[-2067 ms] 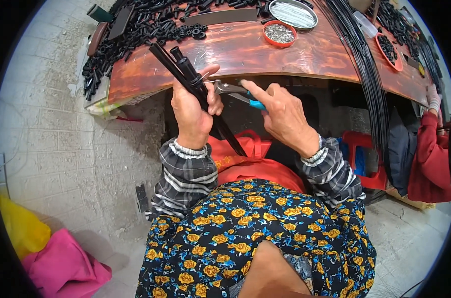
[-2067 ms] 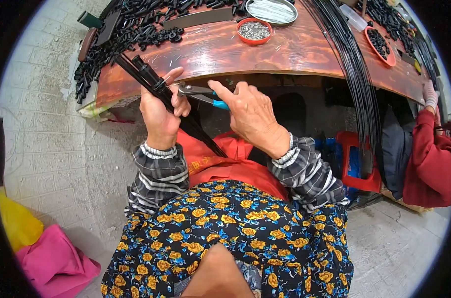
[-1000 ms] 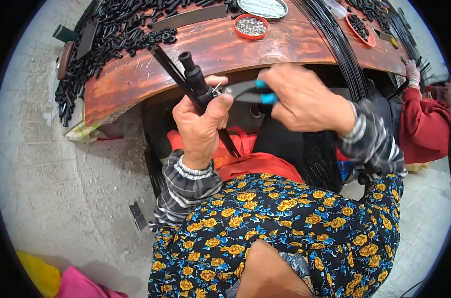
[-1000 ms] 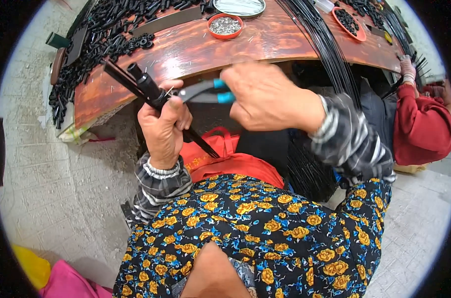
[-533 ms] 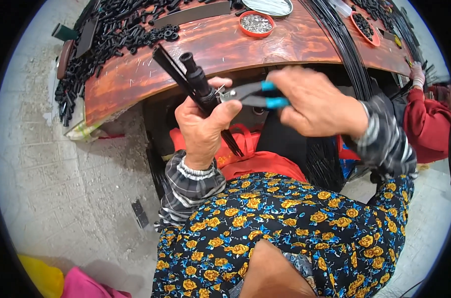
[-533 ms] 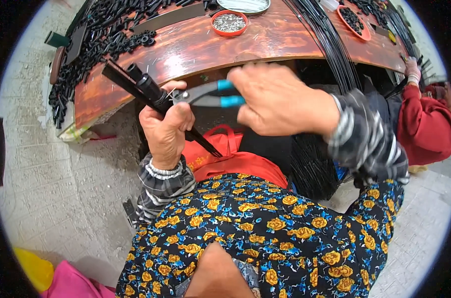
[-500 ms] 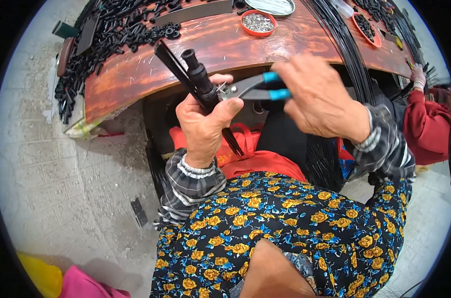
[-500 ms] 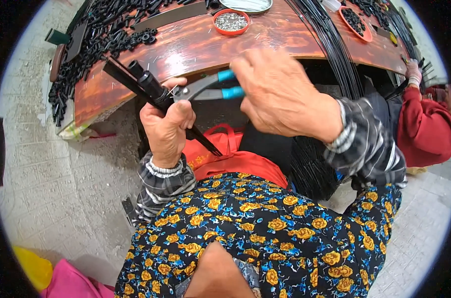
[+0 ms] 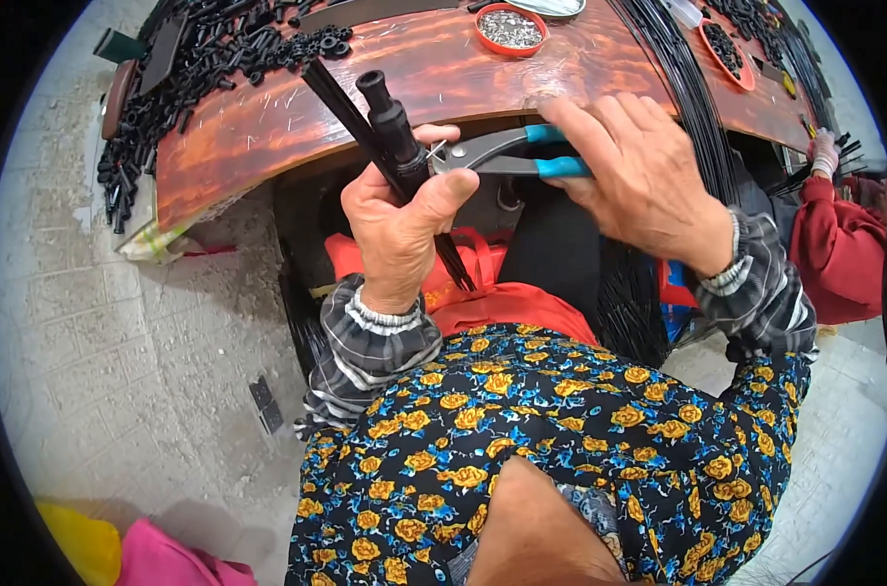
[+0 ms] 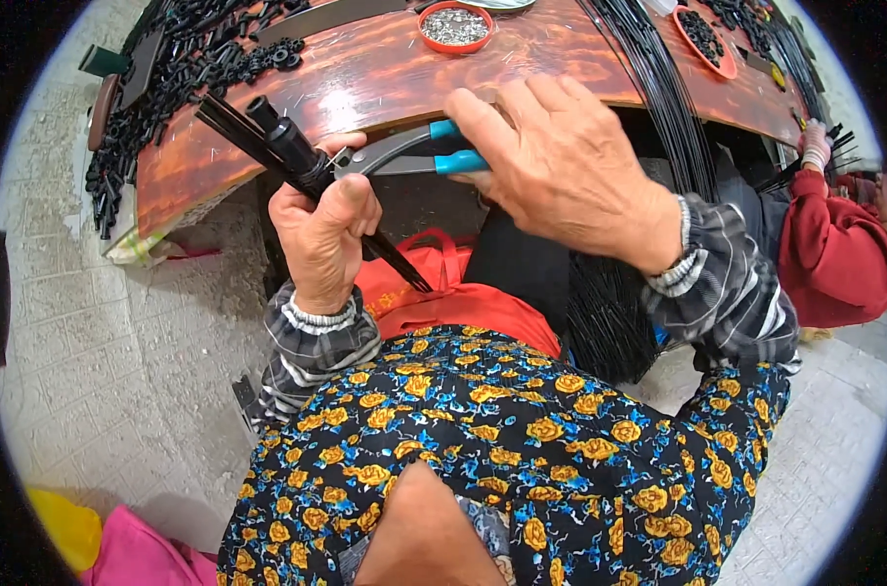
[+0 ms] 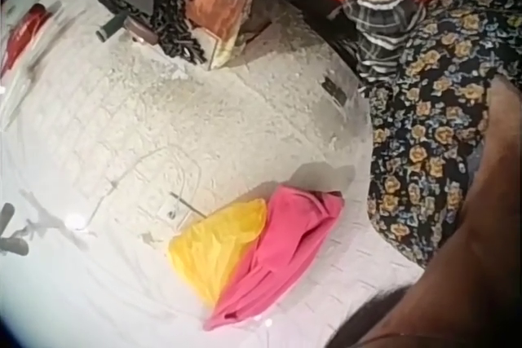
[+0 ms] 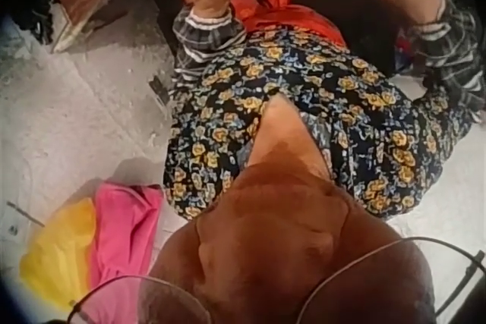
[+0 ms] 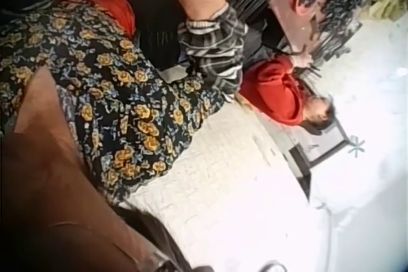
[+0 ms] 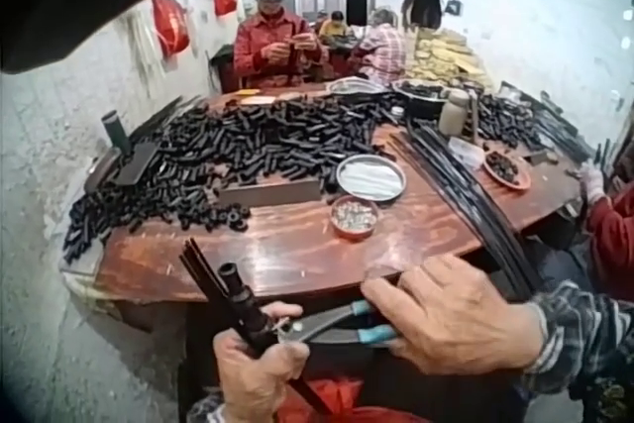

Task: Assembling bundles of black rods into plastic components and trimming them with pliers.

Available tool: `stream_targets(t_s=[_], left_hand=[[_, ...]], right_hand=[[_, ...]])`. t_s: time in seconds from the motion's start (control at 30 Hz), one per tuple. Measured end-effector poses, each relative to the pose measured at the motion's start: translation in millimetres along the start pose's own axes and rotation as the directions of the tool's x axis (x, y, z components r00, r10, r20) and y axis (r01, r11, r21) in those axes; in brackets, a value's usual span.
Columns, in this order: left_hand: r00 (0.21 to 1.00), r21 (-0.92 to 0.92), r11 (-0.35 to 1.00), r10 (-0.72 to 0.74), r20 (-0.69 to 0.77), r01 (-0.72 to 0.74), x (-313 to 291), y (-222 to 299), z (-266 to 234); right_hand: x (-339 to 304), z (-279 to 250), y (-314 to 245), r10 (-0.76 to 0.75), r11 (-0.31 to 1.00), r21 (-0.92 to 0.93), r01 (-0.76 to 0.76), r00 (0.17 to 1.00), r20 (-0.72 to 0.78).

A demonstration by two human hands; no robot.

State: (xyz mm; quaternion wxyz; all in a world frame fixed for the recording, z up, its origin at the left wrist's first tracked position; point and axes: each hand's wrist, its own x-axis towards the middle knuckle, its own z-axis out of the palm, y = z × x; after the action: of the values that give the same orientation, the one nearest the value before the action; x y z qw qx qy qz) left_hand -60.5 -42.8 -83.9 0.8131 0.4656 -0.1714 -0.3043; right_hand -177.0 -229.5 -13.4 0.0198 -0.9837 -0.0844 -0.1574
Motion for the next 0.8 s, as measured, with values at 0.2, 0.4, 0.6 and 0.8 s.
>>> stream_targets(t_s=[0.2, 0.4, 0.6, 0.8], left_hand=[[0.989, 0.041, 0.997, 0.053, 0.14, -0.059, 5.7, 0.9, 2.1], [0.996, 0.049, 0.999, 0.0, 0.095, -0.004, 8.0, -3.3, 5.6], [0.986, -0.035, 0.999, 0.04, 0.162, -0.034, 9.8, -8.3, -7.1], [0.98, -0.069, 0.978, -0.198, -0.02, 0.196, 25.3, 3.6, -1.9]], right_hand=[[6.9, 6.4, 35.0, -0.038, 0.538, 0.639, -0.55, 0.741, 0.67], [0.8, 23.1, 23.3, 0.039, 0.743, 0.546, -0.386, 0.84, 0.541], [13.3, 26.2, 27.6, -0.21, 0.562, 0.64, -0.524, 0.658, 0.723], [9.1, 35.3, 18.5, 0.059, 0.874, 0.439, -0.209, 0.941, 0.333]])
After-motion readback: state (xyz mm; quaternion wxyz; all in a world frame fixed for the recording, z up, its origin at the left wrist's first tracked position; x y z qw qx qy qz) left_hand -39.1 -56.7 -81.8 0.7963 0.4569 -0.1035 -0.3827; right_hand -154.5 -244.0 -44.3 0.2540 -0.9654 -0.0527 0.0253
